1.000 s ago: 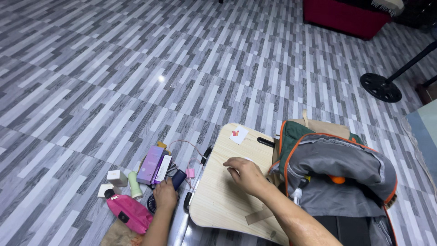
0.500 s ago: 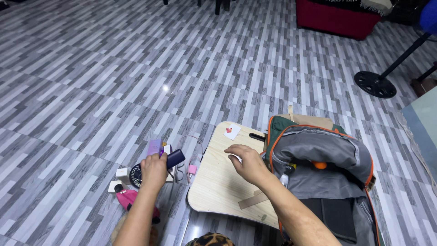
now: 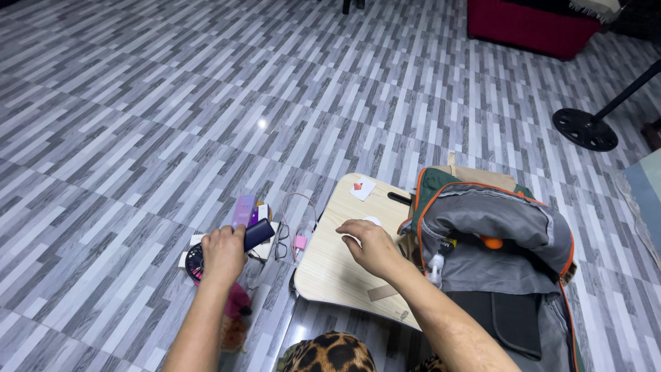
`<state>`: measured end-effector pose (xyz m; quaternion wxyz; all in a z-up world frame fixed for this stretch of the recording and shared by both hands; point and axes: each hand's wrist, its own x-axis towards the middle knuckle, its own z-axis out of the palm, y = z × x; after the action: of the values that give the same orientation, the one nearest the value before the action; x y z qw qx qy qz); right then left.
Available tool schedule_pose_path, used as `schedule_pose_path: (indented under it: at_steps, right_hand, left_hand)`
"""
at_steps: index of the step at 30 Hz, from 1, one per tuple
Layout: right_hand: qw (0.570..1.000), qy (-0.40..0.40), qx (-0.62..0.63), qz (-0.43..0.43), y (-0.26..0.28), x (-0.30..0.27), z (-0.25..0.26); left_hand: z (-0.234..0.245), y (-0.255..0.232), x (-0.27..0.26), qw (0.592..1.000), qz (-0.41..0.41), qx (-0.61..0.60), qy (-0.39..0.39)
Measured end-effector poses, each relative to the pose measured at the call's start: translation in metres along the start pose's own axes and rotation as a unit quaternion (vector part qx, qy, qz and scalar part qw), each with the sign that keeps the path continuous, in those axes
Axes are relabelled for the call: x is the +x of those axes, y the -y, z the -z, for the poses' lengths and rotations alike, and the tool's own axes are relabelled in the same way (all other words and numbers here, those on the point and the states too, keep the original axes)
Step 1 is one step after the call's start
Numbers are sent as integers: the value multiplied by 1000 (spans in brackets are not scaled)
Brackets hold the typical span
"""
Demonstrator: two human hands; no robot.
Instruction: The person packs a small zippered pouch with assorted toiletry items, then places the pouch, a folded towel, bottles, a small handheld fan, a box, and a pair of glasses into an open backpack on the floor, and zips the backpack compartments closed.
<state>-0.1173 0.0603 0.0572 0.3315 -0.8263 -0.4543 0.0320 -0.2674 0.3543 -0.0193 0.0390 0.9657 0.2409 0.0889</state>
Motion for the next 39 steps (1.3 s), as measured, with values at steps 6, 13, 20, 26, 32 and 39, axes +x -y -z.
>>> schedule_pose_path:
  at_steps: [6, 13, 20, 26, 32, 39]
  right_hand:
    - [1000, -6, 31, -3, 20, 3, 2]
    - [990, -1, 129, -58, 47, -2, 18]
    - [945, 54, 291, -140, 18, -23, 31]
    - [876, -21, 429, -221, -22, -47, 61]
    - [835, -111, 490, -227, -35, -61, 93]
    - [830, -101, 506, -212, -35, -68, 90]
  left_hand:
    - [67, -14, -6, 993, -51, -49, -95]
    - [118, -77, -11, 961, -232, -59, -142]
    - [138, -153, -14, 912, -386, -97, -99]
    - [127, -187, -20, 862, -368, -214, -275]
    - [75, -210, -32, 859, -112, -447, -223]
    - [15, -249, 6, 706, -185, -670, 137]
